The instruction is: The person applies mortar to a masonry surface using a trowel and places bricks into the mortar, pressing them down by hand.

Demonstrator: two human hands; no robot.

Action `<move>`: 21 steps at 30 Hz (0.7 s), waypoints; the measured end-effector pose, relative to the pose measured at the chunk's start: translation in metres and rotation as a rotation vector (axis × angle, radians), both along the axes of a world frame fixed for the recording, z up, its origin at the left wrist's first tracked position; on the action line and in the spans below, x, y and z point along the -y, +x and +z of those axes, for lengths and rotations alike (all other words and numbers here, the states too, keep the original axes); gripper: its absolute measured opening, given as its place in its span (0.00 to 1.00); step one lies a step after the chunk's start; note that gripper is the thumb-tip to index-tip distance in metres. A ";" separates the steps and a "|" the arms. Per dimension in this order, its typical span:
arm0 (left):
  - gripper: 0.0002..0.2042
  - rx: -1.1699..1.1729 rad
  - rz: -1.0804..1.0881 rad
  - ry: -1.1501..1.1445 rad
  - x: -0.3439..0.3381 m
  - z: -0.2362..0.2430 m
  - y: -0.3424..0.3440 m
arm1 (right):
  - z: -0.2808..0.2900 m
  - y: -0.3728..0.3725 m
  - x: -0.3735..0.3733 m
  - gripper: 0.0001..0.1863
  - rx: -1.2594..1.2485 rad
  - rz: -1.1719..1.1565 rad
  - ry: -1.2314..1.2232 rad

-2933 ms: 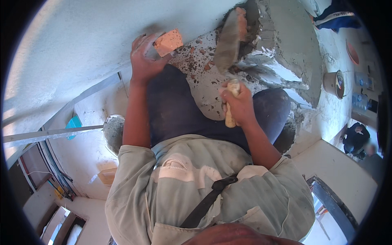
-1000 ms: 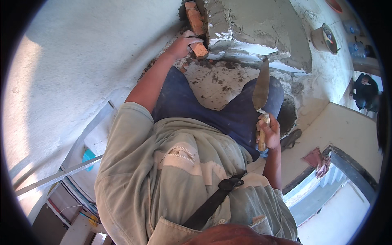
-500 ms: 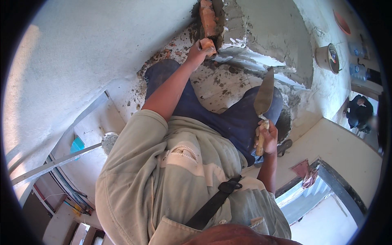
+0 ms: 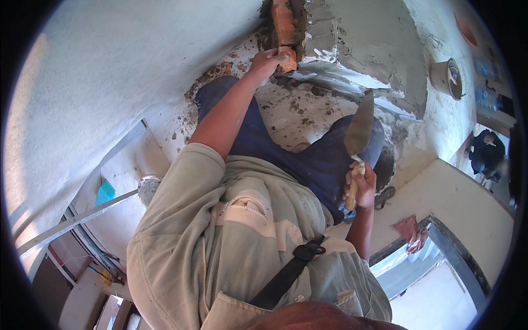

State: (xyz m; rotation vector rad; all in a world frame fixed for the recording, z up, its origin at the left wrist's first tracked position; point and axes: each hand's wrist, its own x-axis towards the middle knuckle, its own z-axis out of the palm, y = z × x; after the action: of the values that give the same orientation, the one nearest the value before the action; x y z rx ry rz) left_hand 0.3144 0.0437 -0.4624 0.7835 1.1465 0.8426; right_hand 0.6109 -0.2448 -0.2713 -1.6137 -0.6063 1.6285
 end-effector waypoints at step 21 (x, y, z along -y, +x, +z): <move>0.29 -0.176 0.049 0.234 0.017 0.002 0.008 | 0.071 -0.133 -0.199 0.15 0.595 0.257 1.064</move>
State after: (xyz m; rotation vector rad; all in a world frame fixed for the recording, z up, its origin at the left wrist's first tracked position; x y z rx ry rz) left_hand 0.3222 0.0271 -0.4609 1.0422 1.2400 0.9752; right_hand 0.4776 -0.0454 -0.2003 -1.1572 -1.6862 0.6555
